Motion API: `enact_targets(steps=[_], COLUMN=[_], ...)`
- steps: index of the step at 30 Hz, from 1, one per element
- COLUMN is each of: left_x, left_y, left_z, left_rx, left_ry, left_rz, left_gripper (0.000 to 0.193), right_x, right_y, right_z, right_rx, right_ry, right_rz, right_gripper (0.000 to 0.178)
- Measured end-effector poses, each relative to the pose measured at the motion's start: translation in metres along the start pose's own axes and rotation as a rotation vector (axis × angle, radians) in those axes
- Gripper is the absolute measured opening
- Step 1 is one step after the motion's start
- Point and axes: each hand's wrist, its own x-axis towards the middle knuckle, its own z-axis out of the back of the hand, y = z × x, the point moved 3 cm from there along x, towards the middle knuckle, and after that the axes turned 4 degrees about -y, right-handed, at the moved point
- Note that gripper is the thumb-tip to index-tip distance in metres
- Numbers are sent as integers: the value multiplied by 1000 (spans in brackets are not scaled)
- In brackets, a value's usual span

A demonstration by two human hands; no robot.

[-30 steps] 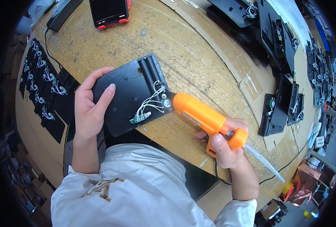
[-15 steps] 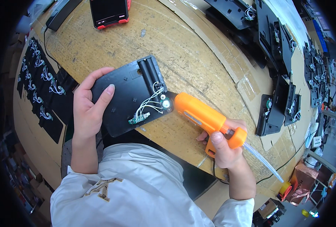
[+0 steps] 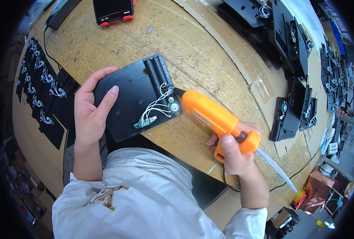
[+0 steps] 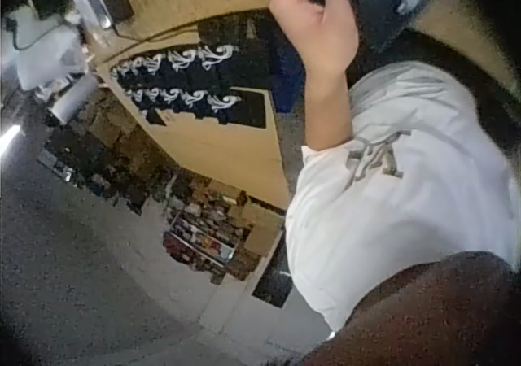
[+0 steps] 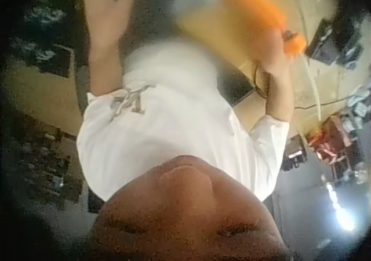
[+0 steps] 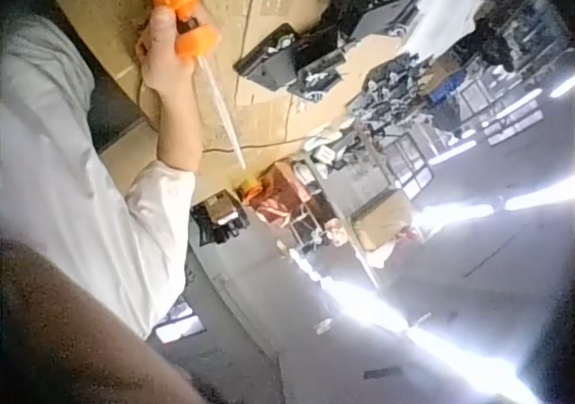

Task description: The person uses a hot glue gun to apply adhesive to the internal wiring and components of black plastic electronic housings. They handle the units one by one, applying glue to specific areas, and then place the finished units onto a cardboard sheet on the table.

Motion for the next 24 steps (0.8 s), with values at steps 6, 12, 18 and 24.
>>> enact_targets(steps=[6, 12, 18, 24], left_x=[-1, -1, -3, -9], left_y=[-1, -1, 2, -5], left_z=[0, 0, -1, -5], left_rx=[11, 29, 3, 172], left_ry=[-5, -16, -39, -120], left_rz=[-9, -17, -62, -191], left_gripper=[29, 28, 28, 27], right_x=[-1, -4, -5, -10], right_y=[-5, -6, -4, 3], right_z=[5, 7, 3, -1], right_rx=[4, -7, -30, -194], right_ry=[31, 61, 38, 51], right_rz=[23, 49, 56, 243], right_gripper=[58, 60, 58, 52])
